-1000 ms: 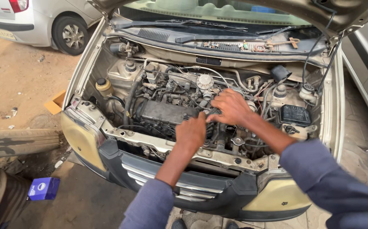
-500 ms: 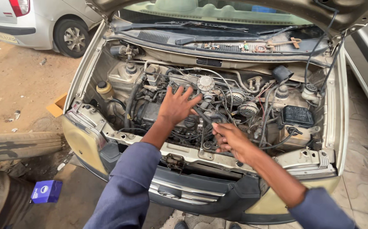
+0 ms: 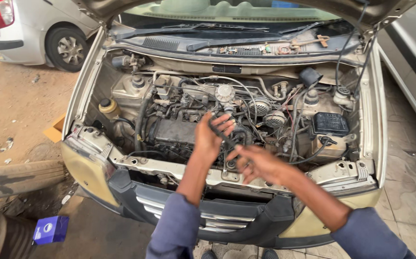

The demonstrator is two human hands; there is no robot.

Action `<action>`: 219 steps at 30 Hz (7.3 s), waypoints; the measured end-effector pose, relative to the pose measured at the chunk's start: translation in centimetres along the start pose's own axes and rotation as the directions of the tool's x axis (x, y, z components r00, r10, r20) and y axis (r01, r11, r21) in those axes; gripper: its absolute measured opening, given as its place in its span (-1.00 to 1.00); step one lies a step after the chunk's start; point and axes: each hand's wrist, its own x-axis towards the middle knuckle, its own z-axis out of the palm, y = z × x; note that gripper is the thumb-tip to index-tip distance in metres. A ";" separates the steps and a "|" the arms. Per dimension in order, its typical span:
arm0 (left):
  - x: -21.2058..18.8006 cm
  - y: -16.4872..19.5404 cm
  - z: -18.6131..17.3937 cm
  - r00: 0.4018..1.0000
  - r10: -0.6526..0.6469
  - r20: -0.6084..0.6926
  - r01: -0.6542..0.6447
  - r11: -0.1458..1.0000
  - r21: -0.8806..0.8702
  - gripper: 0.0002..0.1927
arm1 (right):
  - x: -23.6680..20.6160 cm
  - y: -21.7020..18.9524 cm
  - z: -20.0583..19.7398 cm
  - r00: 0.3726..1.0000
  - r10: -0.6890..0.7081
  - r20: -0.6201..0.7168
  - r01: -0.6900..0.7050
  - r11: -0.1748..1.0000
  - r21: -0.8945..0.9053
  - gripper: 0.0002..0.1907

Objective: The person works on a car engine with the hood open, using a wrench to tighten bolts on a metal bracket. They manipulate a black hose and other engine components, occasionally adjusting their grip and position to access different parts of the engine bay.

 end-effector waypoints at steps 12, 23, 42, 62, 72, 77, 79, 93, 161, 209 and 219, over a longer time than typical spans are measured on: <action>4.8 -2.9 4.3 0.916 -0.013 0.401 -0.402 -0.038 0.915 -0.58 | 2.9 5.7 12.6 0.909 -0.143 -0.392 0.279 0.906 0.317 -0.49; -1.4 -0.2 7.3 0.921 0.164 0.353 -0.245 -0.460 0.853 -0.57 | -3.4 -5.3 1.2 0.988 -0.116 -0.104 -0.072 0.249 -0.966 -0.74; 3.3 -5.9 5.9 0.761 0.372 0.531 -0.208 -0.636 0.743 -0.83 | 17.4 0.4 0.2 0.575 -0.803 0.157 -0.282 -0.375 -0.883 -0.78; 2.6 -5.5 6.0 0.785 0.340 0.517 -0.241 -0.603 0.761 -0.70 | 14.6 -6.4 3.7 0.923 0.026 0.385 0.374 -0.307 -0.875 -0.81; 3.0 -7.0 5.5 0.751 0.303 0.587 -0.308 -0.625 0.717 -0.64 | 10.8 -7.3 11.7 0.539 0.314 0.781 0.716 0.318 -0.622 -0.81; -1.9 -7.2 5.8 0.635 0.204 0.745 -0.492 -0.637 0.594 -0.60 | 13.2 -7.7 10.1 0.756 -0.006 0.655 0.653 0.077 -0.753 -0.54; -5.6 -6.4 5.6 0.671 0.161 0.724 -0.580 -0.495 0.647 -0.58 | 14.8 -8.7 9.0 0.667 -0.235 0.707 0.731 0.027 -0.682 -0.72; -14.1 -2.3 3.2 0.278 0.512 0.813 -0.617 -0.553 0.559 -0.66 | 18.3 -10.6 0.5 0.779 -0.379 0.500 0.617 0.316 -0.721 -0.78; -5.7 -3.4 9.8 0.379 0.172 0.909 -0.503 -0.787 0.358 -0.86 | 5.0 -6.3 11.3 0.478 0.040 0.877 0.828 -0.353 -0.435 -0.58; -9.3 4.1 -3.3 0.470 0.583 0.663 -0.874 0.200 0.443 -0.59 | 11.2 -3.9 -8.7 0.966 -0.205 0.155 0.234 0.451 -0.861 -0.17; 2.7 5.4 -3.7 0.736 0.031 0.676 -0.638 0.365 0.678 -0.56 | 1.1 1.9 -1.3 0.813 0.295 0.502 -0.166 0.944 -0.286 -0.23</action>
